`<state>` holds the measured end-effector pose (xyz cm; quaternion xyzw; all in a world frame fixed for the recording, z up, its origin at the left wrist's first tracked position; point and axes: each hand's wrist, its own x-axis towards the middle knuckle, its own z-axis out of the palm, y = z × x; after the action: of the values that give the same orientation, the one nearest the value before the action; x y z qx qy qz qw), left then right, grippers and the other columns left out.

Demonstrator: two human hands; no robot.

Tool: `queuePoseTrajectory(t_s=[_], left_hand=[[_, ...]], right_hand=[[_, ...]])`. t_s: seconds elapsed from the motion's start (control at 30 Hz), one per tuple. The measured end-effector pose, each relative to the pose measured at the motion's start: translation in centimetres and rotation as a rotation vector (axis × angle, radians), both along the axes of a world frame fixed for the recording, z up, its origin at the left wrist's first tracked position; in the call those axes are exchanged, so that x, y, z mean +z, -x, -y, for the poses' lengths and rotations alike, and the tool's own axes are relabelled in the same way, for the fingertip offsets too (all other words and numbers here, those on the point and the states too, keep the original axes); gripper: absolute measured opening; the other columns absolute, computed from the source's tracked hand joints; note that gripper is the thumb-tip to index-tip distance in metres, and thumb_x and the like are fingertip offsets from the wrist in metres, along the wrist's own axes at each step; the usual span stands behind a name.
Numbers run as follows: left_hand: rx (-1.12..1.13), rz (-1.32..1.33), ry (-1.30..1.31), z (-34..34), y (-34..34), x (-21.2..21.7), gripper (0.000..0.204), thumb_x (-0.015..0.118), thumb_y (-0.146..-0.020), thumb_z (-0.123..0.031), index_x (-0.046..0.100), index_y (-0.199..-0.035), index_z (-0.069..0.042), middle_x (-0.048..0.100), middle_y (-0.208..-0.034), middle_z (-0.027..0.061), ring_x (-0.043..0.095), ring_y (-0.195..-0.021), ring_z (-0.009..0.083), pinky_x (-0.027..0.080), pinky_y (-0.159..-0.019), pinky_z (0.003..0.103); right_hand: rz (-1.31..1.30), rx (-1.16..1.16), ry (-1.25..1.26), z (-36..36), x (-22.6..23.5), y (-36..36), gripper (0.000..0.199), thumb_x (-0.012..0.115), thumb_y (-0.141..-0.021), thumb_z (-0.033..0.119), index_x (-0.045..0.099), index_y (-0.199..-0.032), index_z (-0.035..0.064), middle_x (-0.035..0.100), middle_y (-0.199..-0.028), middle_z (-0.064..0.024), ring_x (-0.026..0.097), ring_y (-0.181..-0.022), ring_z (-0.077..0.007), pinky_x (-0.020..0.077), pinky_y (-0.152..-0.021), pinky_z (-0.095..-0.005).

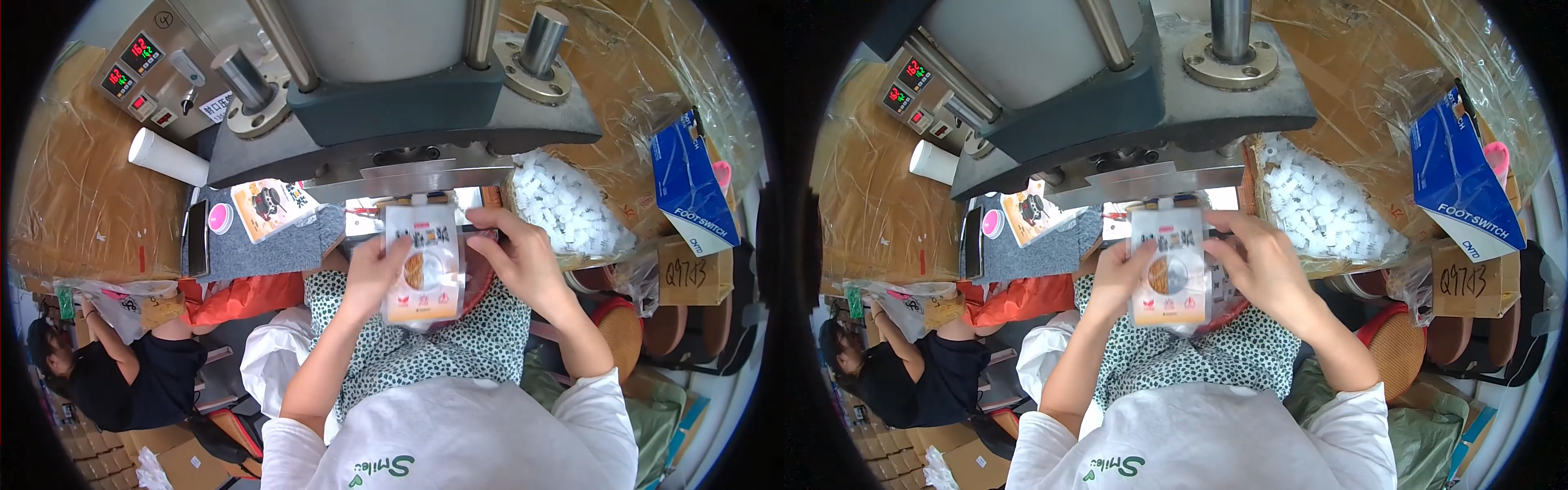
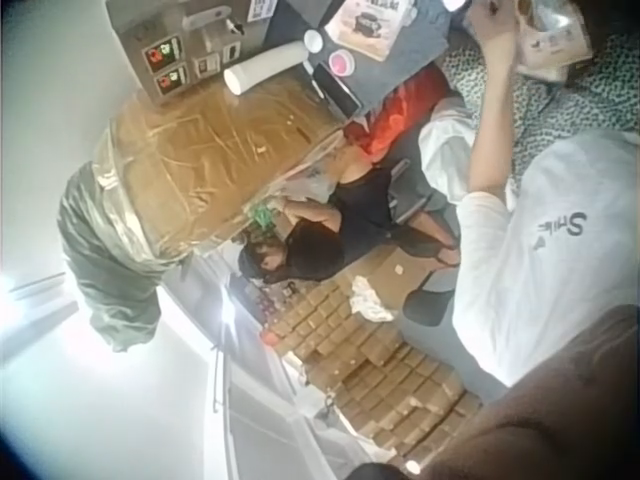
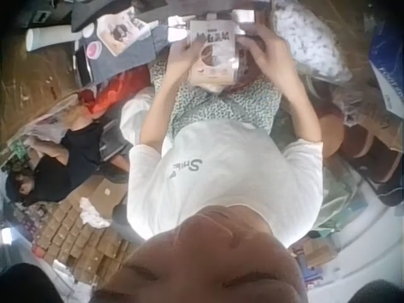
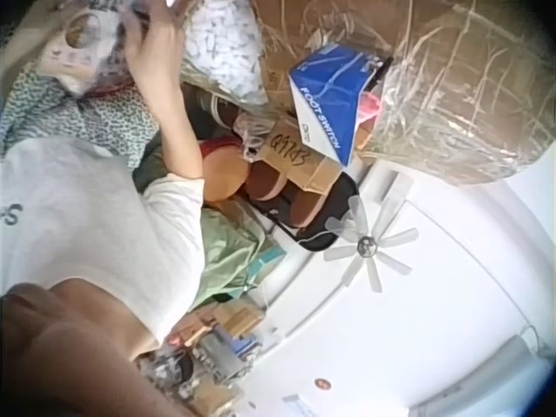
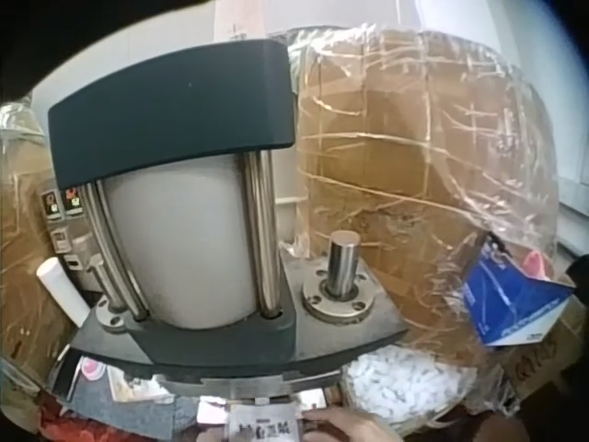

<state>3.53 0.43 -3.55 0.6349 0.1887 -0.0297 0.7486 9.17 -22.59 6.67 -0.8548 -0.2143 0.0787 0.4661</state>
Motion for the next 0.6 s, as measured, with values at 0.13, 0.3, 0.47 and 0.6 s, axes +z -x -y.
queuePoseTrajectory(t_s=[0.13, 0.3, 0.47, 0.6], left_hand=[[0.019, -0.064, 0.185, -0.5, -1.4, -0.4, 0.029, 0.066, -0.103, -0.024, 0.074, -0.1, 0.004, 0.069, -0.083, 0.0001, 0.056, -0.07, 0.0023, 0.046, -0.061, 0.022], [0.152, 0.197, -1.095, -7.4, -2.6, -0.8, 0.052, 0.063, -0.102, -0.034, 0.06, -0.129, 0.01, 0.066, -0.123, 0.0268, 0.062, -0.113, 0.0424, 0.048, -0.097, 0.046], [-0.01, 0.151, -1.755, -10.0, 0.8, -4.3, 0.091, 0.074, -0.089, -0.048, 0.037, -0.152, 0.006, 0.036, -0.16, 0.0293, 0.038, -0.146, 0.0475, 0.027, -0.119, 0.059], [-0.076, 0.033, -1.493, -9.6, 4.1, -0.8, 0.049, 0.07, -0.087, -0.005, 0.058, -0.134, -0.003, 0.06, -0.135, 0.0215, 0.057, -0.126, 0.0415, 0.046, -0.1, 0.047]], right_hand=[[0.336, -0.264, 0.209, 2.8, -1.6, -1.8, 0.027, 0.069, -0.09, 0.002, 0.07, -0.116, 0.002, 0.074, -0.105, -0.019, 0.072, -0.094, -0.0369, 0.0553, -0.085, -0.0396], [0.49, -0.165, 0.516, 4.5, -4.9, -4.8, 0.032, 0.065, -0.083, -0.004, 0.068, -0.114, 0.0023, 0.07, -0.1, -0.0207, 0.065, -0.099, -0.0415, 0.0517, -0.085, -0.0504], [0.425, -0.149, 0.419, 4.5, -4.0, -4.8, 0.021, 0.066, -0.088, -0.001, 0.069, -0.109, -0.0013, 0.071, -0.095, -0.0226, 0.067, -0.095, -0.0436, 0.0542, -0.081, -0.0476], [0.409, -0.253, 0.251, 5.3, -3.1, -3.8, 0.016, 0.068, -0.091, 0.001, 0.069, -0.107, -0.0017, 0.073, -0.095, -0.0201, 0.072, -0.093, -0.0358, 0.0564, -0.078, -0.0421]])
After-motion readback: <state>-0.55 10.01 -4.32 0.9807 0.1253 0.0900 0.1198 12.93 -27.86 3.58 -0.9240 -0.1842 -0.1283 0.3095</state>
